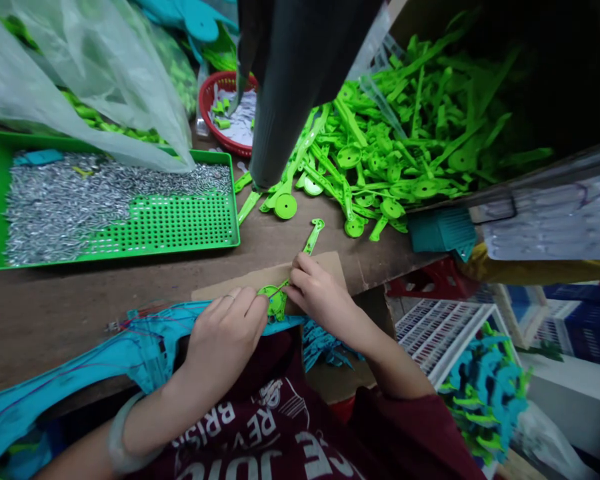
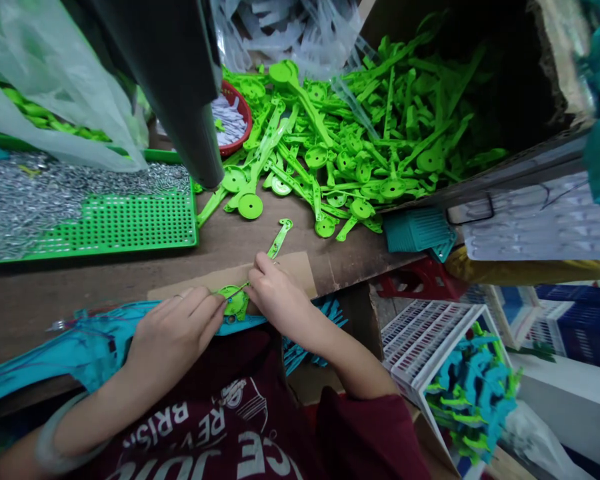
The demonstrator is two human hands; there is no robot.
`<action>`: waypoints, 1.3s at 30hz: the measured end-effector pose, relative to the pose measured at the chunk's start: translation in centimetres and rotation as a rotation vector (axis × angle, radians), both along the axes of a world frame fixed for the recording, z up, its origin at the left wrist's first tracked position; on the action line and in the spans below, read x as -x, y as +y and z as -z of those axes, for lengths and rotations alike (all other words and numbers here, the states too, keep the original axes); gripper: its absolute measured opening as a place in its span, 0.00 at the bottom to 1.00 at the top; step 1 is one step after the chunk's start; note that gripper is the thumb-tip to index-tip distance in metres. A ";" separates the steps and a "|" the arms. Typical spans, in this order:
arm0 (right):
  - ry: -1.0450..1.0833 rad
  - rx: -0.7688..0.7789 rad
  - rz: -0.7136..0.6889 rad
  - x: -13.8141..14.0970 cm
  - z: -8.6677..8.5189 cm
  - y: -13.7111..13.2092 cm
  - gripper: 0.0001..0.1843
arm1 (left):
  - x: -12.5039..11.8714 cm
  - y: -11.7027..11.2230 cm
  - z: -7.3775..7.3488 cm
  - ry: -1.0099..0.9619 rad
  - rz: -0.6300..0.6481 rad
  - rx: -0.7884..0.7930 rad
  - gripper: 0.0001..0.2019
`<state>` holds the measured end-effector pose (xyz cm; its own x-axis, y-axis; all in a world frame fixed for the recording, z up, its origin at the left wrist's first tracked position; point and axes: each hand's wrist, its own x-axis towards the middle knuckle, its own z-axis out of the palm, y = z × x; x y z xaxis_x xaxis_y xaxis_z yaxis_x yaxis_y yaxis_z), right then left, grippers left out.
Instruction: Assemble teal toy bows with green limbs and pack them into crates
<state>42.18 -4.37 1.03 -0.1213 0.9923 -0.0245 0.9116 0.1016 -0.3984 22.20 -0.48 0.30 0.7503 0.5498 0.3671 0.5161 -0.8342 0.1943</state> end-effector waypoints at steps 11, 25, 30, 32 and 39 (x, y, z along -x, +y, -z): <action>-0.178 0.086 -0.025 0.4 -0.7 0.6 0.09 | 0.1 -0.5 0.3 -0.037 0.029 0.077 0.09; -0.335 -0.059 -0.095 0.5 -0.3 0.1 0.04 | 1.6 3.8 -1.2 0.129 0.030 0.505 0.08; -0.324 -0.147 -0.118 0.1 0.4 -0.2 0.04 | 1.9 4.0 -1.0 0.061 0.048 0.657 0.09; -0.309 -0.186 -0.151 0.0 0.2 -0.2 0.02 | 1.8 3.8 -1.0 0.083 0.025 0.607 0.09; -0.147 -0.188 -0.536 0.4 -0.7 0.1 0.09 | 0.6 3.7 -1.6 0.296 0.018 0.566 0.10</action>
<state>41.73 -4.24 1.71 -0.6157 0.7826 0.0919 0.7580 0.6201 -0.2021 21.61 3.25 1.94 0.7867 0.5839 -0.2005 0.6020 -0.6537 0.4585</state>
